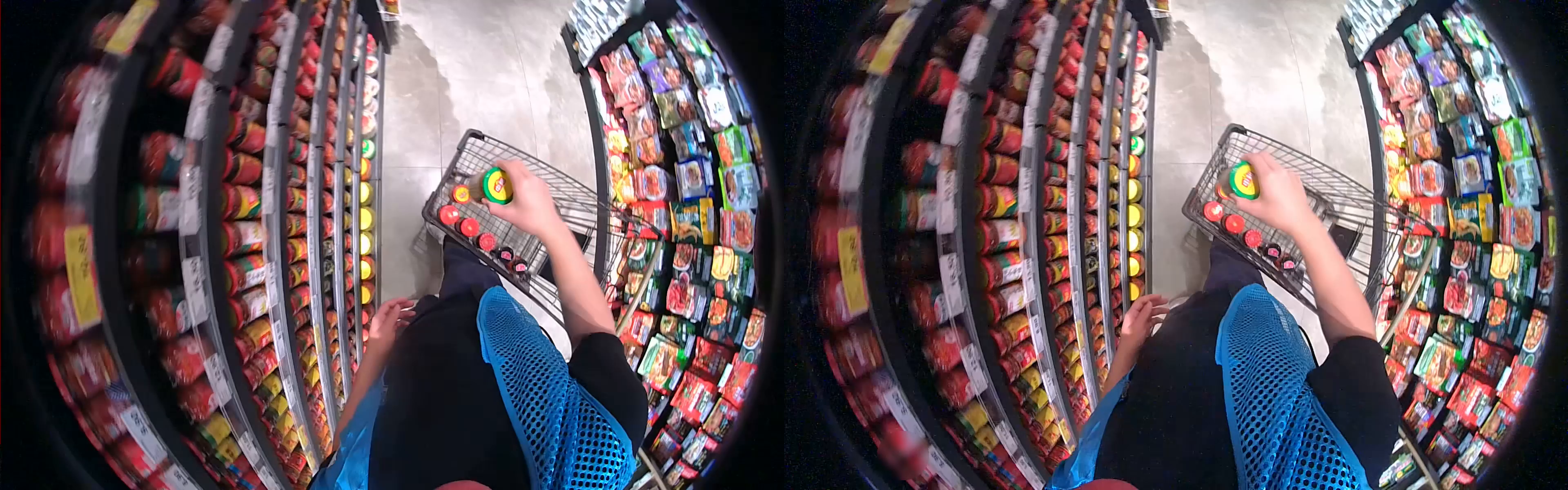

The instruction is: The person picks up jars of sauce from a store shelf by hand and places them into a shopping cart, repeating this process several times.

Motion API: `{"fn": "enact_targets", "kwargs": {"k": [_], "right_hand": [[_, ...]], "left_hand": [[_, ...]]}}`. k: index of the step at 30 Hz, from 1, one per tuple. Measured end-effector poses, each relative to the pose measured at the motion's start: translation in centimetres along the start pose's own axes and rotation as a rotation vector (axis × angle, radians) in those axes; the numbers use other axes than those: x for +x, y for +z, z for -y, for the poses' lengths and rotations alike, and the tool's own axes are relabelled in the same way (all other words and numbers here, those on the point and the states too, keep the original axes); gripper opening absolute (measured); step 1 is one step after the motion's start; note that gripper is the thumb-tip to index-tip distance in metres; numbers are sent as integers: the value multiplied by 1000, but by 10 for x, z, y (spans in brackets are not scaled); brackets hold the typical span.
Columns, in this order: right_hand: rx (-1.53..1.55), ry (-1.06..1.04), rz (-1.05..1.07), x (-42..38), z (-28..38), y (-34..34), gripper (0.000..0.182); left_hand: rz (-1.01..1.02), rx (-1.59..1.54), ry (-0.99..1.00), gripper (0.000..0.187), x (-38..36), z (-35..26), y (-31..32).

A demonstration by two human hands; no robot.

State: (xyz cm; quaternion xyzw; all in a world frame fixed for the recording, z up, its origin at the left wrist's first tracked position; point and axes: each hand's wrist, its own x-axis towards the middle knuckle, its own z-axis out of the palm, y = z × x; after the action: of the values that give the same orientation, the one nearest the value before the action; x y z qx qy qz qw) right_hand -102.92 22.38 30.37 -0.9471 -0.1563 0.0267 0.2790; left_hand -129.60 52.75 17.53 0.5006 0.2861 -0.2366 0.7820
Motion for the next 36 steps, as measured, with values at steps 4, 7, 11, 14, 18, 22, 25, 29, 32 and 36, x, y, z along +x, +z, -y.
{"fn": "enact_targets", "kwargs": {"k": [4,7,11,14,18,22,25,29,32,36], "right_hand": [[-106,463,72,-31,-130,131,63],[-78,682,138,-34,-185,207,66],[-19,823,168,-31,-229,280,66],[-31,758,165,-25,-238,317,63],[-4,766,191,-20,-234,334,63],[-29,844,251,-15,-235,349,63],[-12,854,253,-17,-236,356,61],[8,864,248,-20,-239,363,60],[13,888,258,-20,-241,366,60],[33,907,242,-20,-246,375,60]], "left_hand": [[18,129,-113,29,9,-27,20],[-5,176,-154,30,23,-45,31],[-41,152,-176,32,41,-50,38],[-62,131,-216,32,51,-46,37],[-49,146,-261,31,59,-39,36],[-40,230,-284,31,59,-37,40],[-57,281,-295,32,57,-41,45],[-70,295,-305,32,54,-39,41],[-78,295,-310,31,52,-36,39],[-84,255,-316,31,49,-28,36]]}}
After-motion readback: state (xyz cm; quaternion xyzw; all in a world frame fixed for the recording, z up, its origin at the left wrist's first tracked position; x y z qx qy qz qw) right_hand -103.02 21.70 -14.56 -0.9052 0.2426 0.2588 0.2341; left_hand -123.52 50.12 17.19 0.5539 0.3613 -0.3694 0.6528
